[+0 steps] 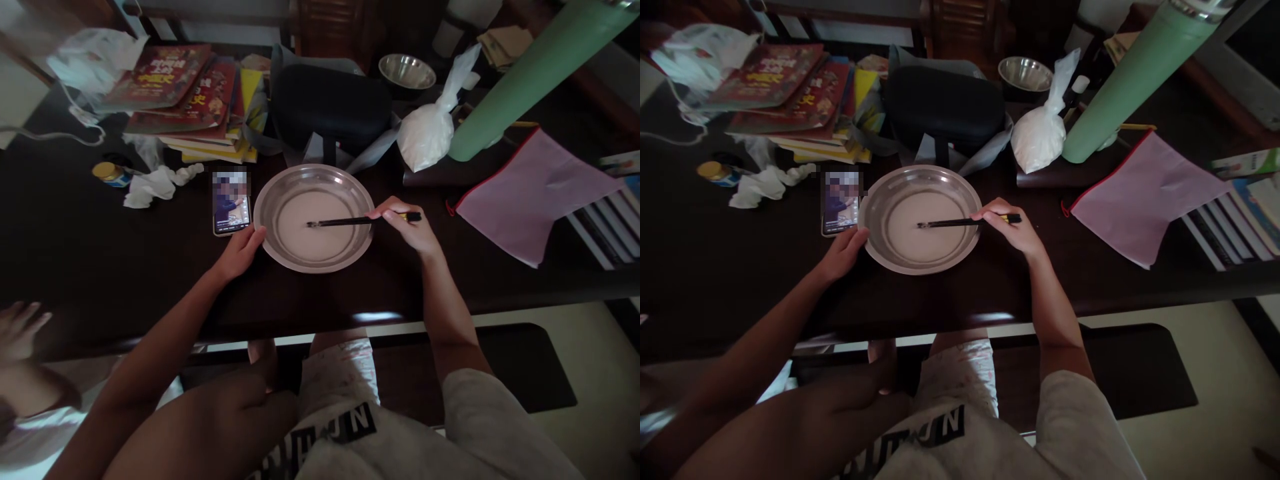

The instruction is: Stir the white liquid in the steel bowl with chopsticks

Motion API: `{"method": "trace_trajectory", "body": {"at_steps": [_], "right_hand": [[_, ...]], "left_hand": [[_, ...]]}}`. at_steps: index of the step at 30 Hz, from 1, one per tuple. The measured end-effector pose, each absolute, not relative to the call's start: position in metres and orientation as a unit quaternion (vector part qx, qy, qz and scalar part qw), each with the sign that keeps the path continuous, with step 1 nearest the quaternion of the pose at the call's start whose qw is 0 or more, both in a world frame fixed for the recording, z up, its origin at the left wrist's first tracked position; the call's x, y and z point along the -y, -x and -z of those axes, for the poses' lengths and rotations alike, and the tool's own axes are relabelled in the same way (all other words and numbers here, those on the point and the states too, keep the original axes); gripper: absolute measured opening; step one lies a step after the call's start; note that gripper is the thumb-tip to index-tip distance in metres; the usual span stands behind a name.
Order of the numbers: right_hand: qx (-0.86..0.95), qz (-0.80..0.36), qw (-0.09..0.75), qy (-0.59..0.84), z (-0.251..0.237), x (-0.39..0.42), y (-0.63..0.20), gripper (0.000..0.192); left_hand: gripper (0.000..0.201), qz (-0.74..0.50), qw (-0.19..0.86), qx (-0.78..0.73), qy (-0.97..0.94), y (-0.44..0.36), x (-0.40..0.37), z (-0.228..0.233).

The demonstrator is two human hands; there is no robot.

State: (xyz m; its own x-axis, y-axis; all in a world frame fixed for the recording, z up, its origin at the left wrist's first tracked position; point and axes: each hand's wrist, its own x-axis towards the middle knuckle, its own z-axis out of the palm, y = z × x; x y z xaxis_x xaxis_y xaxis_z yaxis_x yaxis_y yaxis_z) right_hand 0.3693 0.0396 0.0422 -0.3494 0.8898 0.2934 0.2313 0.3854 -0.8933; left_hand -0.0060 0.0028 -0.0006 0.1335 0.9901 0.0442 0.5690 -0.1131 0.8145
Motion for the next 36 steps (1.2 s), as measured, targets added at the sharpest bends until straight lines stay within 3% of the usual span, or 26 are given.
{"method": "trace_trajectory", "body": {"at_steps": [4, 9, 14, 19, 23, 29, 33, 36], "right_hand": [[0.690, -0.384, 0.459, 0.408, -0.0426, -0.0395, -0.3705, 0.028], [0.721, -0.405, 0.413, 0.382, -0.0432, -0.0391, -0.3687, 0.025], [0.687, -0.381, 0.458, 0.416, -0.0434, -0.0389, -0.3696, 0.029], [0.716, -0.397, 0.415, 0.396, -0.0419, -0.0403, -0.3695, 0.026], [0.683, -0.386, 0.458, 0.418, -0.0422, -0.0407, -0.3706, 0.029], [0.718, -0.404, 0.414, 0.386, -0.0410, -0.0410, -0.3697, 0.025], [0.681, -0.382, 0.461, 0.422, -0.0408, -0.0409, -0.3712, 0.028], [0.689, -0.406, 0.446, 0.401, -0.0409, -0.0403, -0.3704, 0.029]], "left_hand": [[0.078, -0.308, 0.327, -0.584, -0.676, 0.0056, -0.0025, 0.0000], [0.079, -0.306, 0.332, -0.581, -0.677, 0.0046, -0.0018, -0.0024], [0.078, -0.309, 0.337, -0.584, -0.670, 0.0041, -0.0011, -0.0028], [0.078, -0.312, 0.337, -0.588, -0.666, 0.0044, -0.0015, -0.0016], [0.078, -0.315, 0.348, -0.585, -0.661, 0.0054, -0.0020, 0.0000], [0.077, -0.320, 0.354, -0.583, -0.657, 0.0042, -0.0017, -0.0016], [0.076, -0.316, 0.354, -0.583, -0.659, 0.0031, -0.0009, -0.0038], [0.077, -0.313, 0.351, -0.584, -0.662, 0.0031, -0.0008, -0.0044]]}}
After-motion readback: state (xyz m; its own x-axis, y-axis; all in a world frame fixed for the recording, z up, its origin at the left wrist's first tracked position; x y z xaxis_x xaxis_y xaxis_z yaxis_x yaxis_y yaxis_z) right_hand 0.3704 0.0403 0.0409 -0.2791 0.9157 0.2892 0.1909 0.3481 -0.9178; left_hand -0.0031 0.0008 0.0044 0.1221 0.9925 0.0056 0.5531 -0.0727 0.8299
